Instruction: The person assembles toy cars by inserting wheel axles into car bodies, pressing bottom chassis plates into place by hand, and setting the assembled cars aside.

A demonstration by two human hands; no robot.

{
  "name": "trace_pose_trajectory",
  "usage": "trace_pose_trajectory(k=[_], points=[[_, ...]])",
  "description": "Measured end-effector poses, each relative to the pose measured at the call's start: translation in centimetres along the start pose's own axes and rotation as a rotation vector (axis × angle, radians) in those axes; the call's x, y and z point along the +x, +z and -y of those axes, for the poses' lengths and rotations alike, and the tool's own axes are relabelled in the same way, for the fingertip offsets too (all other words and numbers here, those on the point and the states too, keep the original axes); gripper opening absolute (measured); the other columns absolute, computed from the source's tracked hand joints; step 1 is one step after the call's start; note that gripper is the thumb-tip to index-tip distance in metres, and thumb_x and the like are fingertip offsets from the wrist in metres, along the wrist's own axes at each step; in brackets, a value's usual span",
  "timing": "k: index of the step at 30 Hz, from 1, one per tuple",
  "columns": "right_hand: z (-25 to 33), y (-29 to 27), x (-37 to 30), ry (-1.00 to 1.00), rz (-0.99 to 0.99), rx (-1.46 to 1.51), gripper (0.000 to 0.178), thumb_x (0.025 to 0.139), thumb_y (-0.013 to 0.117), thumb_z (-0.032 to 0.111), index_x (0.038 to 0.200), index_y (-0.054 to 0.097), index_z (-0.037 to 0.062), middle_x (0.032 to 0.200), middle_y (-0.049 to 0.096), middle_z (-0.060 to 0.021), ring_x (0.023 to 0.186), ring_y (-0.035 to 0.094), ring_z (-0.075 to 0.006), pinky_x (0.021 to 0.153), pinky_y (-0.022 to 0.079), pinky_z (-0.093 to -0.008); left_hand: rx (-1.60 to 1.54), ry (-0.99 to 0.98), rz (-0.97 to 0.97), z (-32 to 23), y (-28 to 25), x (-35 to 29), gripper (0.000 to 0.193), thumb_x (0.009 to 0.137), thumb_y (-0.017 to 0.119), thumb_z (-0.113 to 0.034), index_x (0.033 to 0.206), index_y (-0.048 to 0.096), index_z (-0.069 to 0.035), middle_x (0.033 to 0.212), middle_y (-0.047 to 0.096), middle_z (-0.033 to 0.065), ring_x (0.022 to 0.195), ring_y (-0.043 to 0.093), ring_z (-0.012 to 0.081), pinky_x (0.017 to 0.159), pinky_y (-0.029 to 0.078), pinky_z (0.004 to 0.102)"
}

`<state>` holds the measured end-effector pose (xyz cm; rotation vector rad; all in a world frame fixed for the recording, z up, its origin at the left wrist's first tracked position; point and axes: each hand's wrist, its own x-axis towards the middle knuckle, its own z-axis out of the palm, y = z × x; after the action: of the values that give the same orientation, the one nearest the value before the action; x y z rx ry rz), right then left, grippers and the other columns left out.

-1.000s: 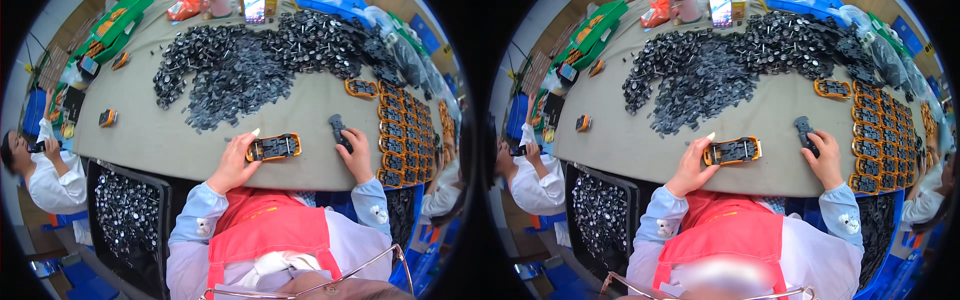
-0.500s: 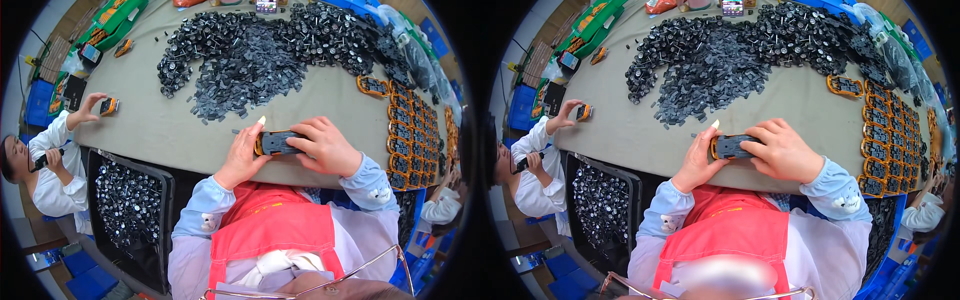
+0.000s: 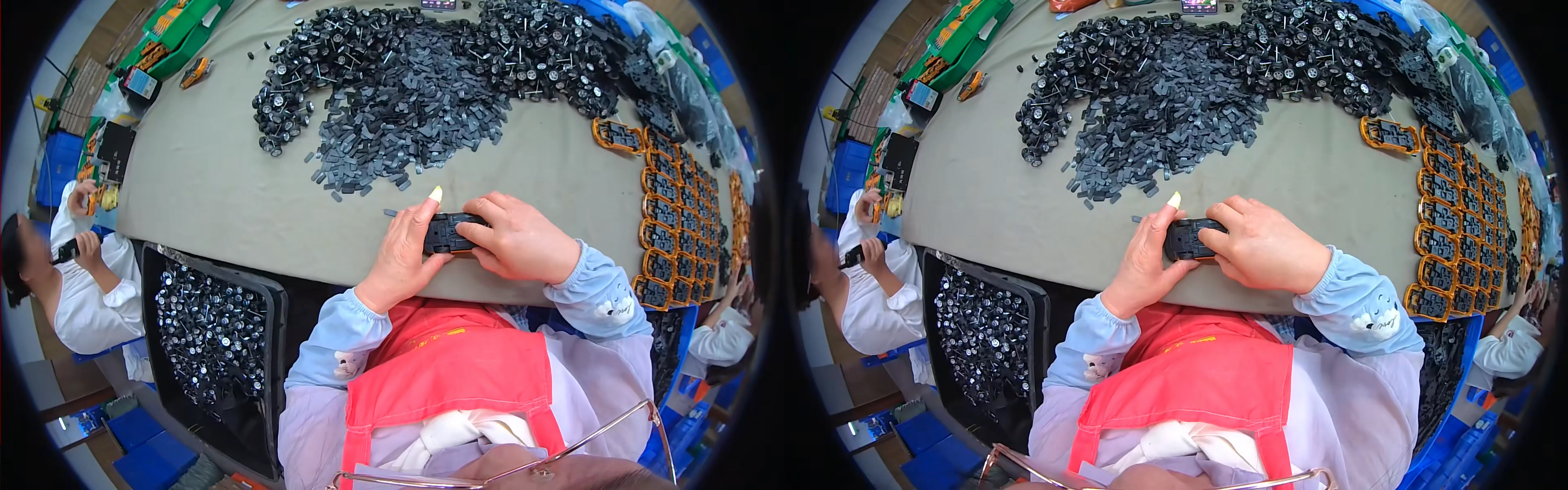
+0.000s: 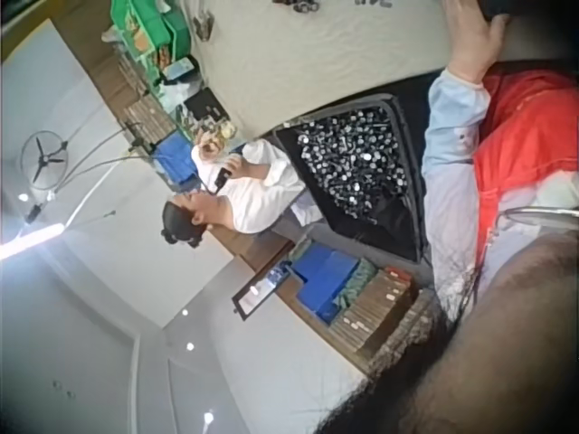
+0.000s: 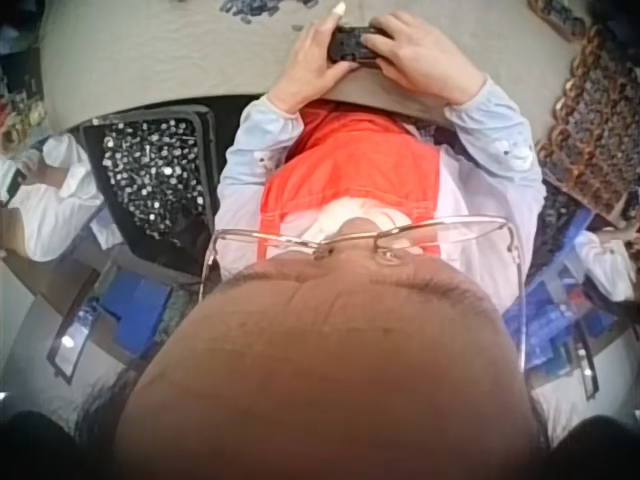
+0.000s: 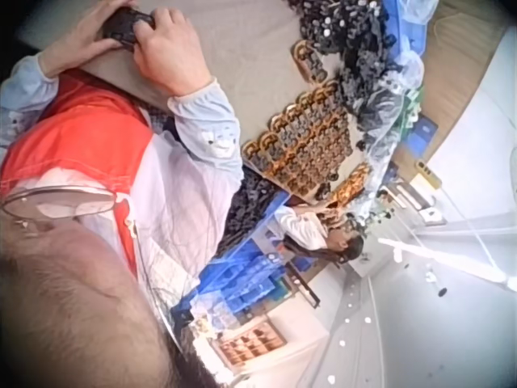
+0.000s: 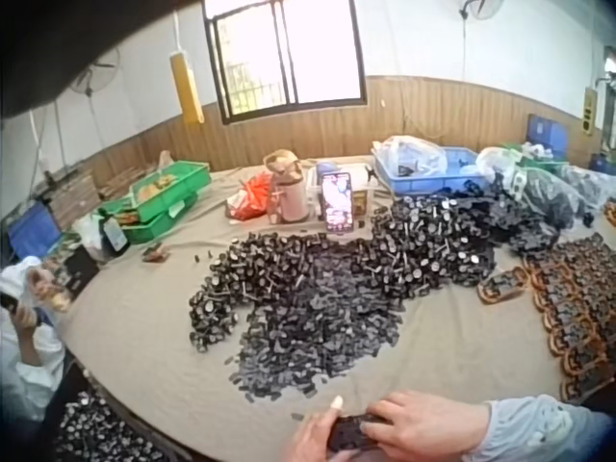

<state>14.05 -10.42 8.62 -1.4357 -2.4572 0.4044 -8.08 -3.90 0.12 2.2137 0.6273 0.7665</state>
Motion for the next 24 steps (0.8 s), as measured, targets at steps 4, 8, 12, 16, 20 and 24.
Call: trace_pose_trajectory(k=[4,8,12,16,20,24], points=[[-0.2,-0.7,-0.8,0.019,-0.056,0.019,0.056,0.073,0.080,0.021,0.123,0.060,0.0057,0.120,0.061,-0.0153,0.109,0.060,-0.0347,0.094,0.049,-0.0439,-0.050,-0.020,-0.013,-0.5,-0.5,0.1,0.095,0.069,0.087,-0.011,0.148,0.036,-0.007,0.126,0.055,0.0191,0.117,0.054,0.0385,0.098,0.043,0.0478],[-1.9,0.3,-4.1,0.244,-0.182,0.214,0.080,0.068,0.087,0.026,0.137,0.050,0.0074,0.126,0.060,-0.0151,0.114,0.058,-0.0369,0.097,0.048,-0.0440,0.080,0.067,-0.084,-2.3,-1.3,1.0,0.074,0.070,0.086,-0.014,0.136,0.052,-0.007,0.128,0.054,0.0182,0.120,0.053,0.0372,0.098,0.043,0.0486],[-1.9,1.4,-4.5,0.357,-0.119,0.264,0.080,0.069,0.087,0.025,0.137,0.050,0.0057,0.124,0.060,-0.0155,0.114,0.058,-0.0362,0.098,0.048,-0.0440,0.254,0.244,-0.008,-3.7,-1.1,2.1,0.039,0.072,0.081,-0.010,0.108,0.068,-0.004,0.123,0.060,0.0145,0.118,0.056,0.0338,0.096,0.045,0.0472],[-2.3,1.8,-4.8,0.356,-0.154,0.401,0.074,0.074,0.084,0.025,0.137,0.051,0.0036,0.122,0.061,-0.0164,0.110,0.060,-0.0341,0.095,0.050,-0.0424,0.311,0.316,0.096,-4.1,-0.7,2.1,0.027,0.074,0.077,-0.007,0.100,0.070,-0.002,0.117,0.066,0.0121,0.110,0.063,0.0316,0.092,0.050,0.0443],[-3.3,2.7,-4.9,0.647,-0.159,1.017,0.054,0.086,0.076,0.027,0.130,0.057,0.0022,0.111,0.068,-0.0180,0.091,0.068,-0.0306,0.081,0.055,-0.0372,0.367,0.332,0.154,-4.7,-0.7,2.6,0.022,0.077,0.073,-0.005,0.098,0.068,0.000,0.120,0.064,0.0176,0.106,0.064,0.0332,0.089,0.054,0.0416],[-3.5,1.4,-3.7,0.635,0.070,0.823,0.047,0.092,0.074,0.024,0.129,0.058,-0.0005,0.105,0.069,-0.0109,0.089,0.065,-0.0124,0.077,0.055,-0.0295,0.365,0.282,0.225,-4.6,-0.5,2.6,0.014,0.080,0.063,-0.006,0.092,0.062,-0.001,0.128,0.060,0.0242,0.110,0.061,0.0359,0.090,0.052,0.0436]])
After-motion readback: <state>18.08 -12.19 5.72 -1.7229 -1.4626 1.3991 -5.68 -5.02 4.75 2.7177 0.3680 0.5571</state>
